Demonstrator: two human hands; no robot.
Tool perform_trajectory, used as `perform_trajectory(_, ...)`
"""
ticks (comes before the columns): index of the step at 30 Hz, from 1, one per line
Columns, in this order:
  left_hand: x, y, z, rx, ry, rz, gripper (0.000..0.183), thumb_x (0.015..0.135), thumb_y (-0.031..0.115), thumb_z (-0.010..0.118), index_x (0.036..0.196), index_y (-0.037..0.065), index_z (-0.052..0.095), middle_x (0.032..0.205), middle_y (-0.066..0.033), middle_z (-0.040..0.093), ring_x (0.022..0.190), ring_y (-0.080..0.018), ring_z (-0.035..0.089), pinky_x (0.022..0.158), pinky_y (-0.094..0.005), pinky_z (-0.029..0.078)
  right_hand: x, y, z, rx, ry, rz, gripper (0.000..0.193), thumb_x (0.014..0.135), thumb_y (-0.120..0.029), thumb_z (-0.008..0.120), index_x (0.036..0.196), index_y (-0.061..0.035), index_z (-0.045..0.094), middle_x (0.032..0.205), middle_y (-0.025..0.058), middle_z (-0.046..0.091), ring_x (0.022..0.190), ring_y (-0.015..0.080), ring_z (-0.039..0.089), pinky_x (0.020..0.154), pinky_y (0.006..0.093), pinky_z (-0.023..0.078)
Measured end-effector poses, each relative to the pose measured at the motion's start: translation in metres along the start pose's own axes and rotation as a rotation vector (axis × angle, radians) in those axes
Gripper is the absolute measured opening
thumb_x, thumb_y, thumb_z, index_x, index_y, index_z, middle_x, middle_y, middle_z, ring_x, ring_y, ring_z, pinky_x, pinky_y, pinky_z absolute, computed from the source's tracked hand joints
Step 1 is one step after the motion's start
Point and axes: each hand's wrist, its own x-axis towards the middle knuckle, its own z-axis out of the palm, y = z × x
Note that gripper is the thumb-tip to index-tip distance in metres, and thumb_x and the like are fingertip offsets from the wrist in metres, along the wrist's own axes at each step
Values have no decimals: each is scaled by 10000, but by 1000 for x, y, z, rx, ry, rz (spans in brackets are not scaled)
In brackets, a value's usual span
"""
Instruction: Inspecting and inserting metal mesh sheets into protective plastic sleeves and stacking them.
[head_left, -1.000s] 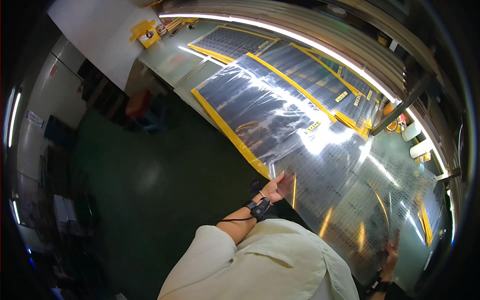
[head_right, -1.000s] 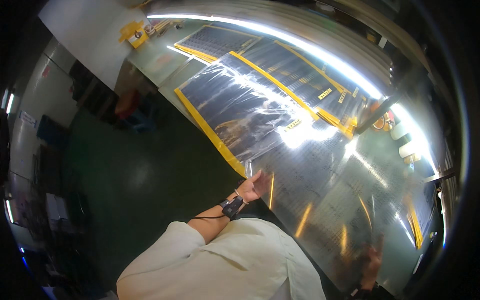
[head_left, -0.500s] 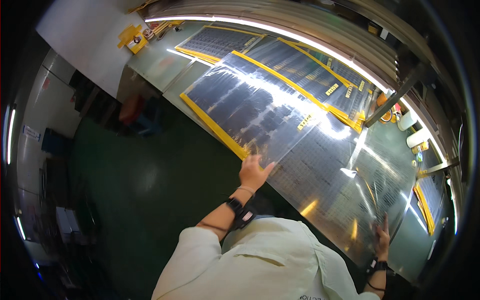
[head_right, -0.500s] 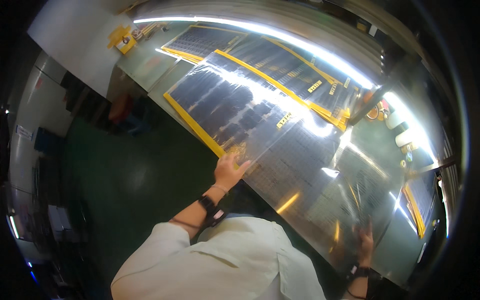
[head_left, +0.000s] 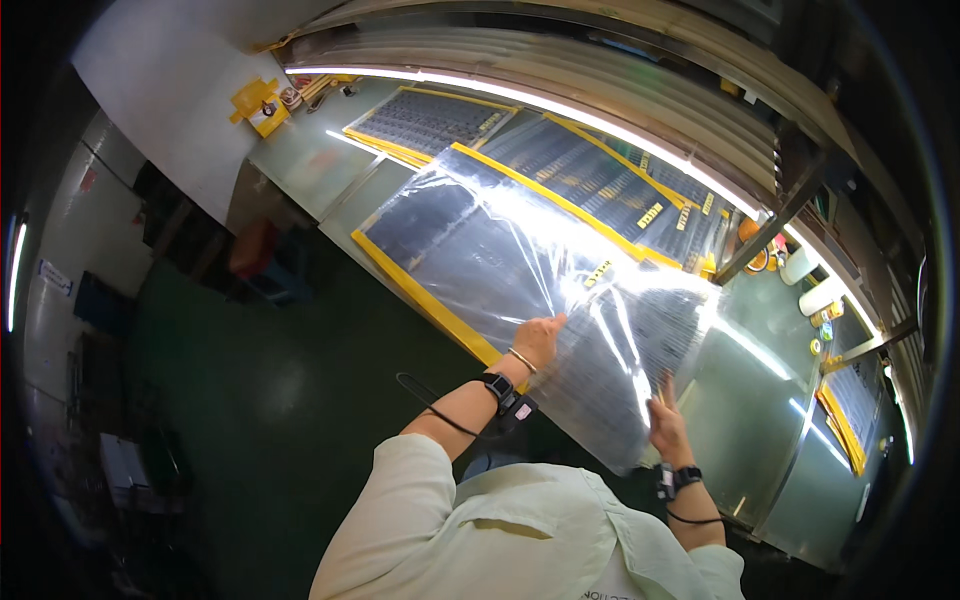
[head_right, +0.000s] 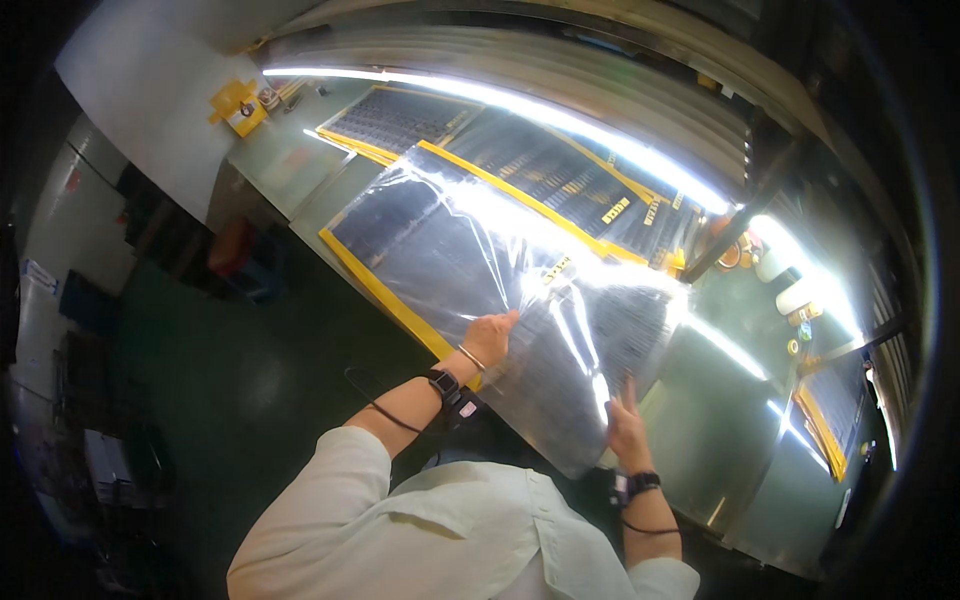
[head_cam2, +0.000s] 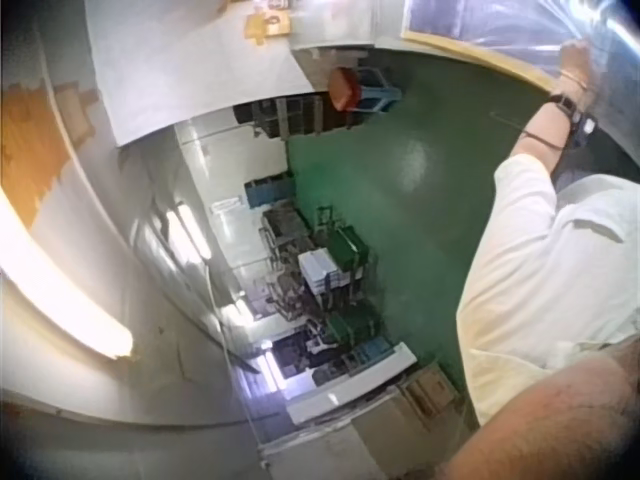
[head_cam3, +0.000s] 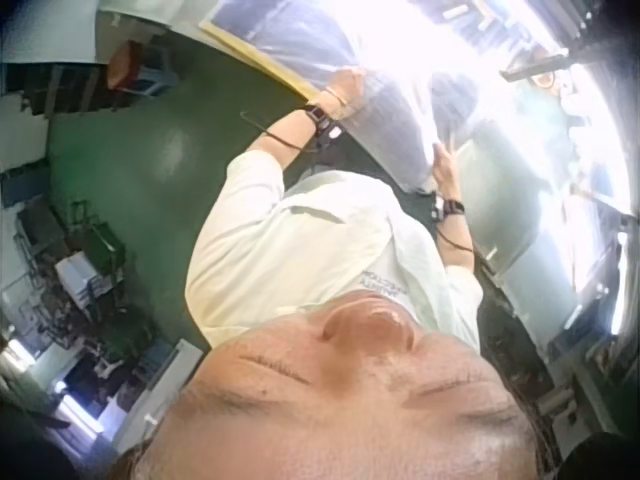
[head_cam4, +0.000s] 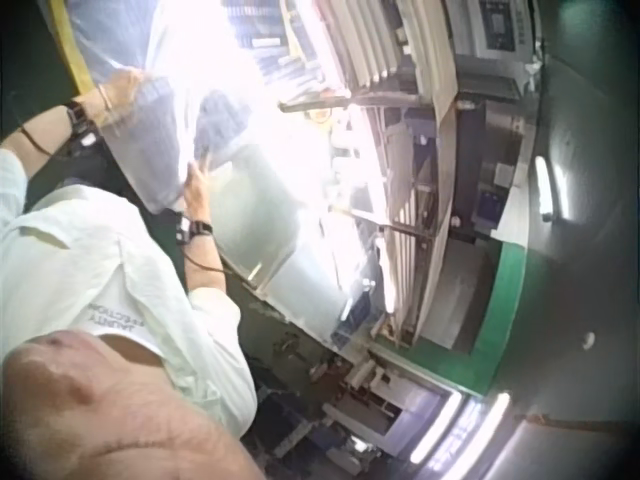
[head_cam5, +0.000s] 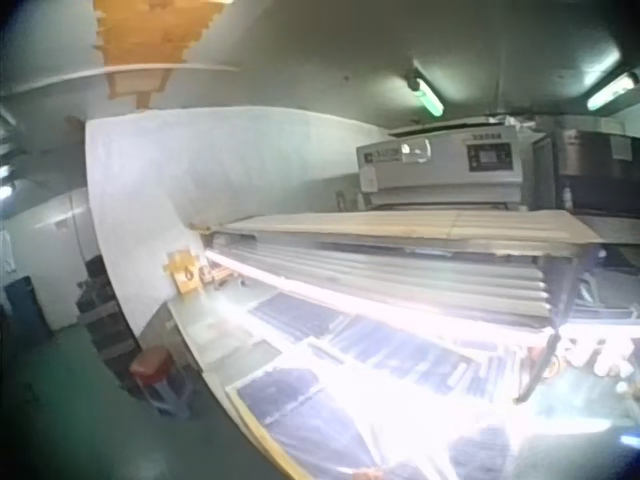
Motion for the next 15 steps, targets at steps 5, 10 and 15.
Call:
perform_trajectory(5,19,-9,-24,-135,39,-3,130,738,51,440,861,70,476,641,-190,567,645,-398,562,558,-489,429,88,22,97,48,50,242,362,844,-40,526,1194,-60,431,819,4,513,733,103,513,684,224,446)
perform_trajectory(10,31,-53,-38,-131,1,-141,76,799,103,451,864,102,490,603,-178,558,594,-392,560,525,-489,425,122,31,74,-91,-20,161,413,805,21,512,1206,-40,436,902,58,548,728,130,523,644,249,451)
perform_trajectory(15,37,-62,-45,-328,45,-36,71,787,95,482,857,101,488,584,-162,548,578,-368,564,492,-451,431,94,5,72,-113,-186,232,538,816,21,517,1313,-37,319,1139,102,517,967,179,552,848,262,451)
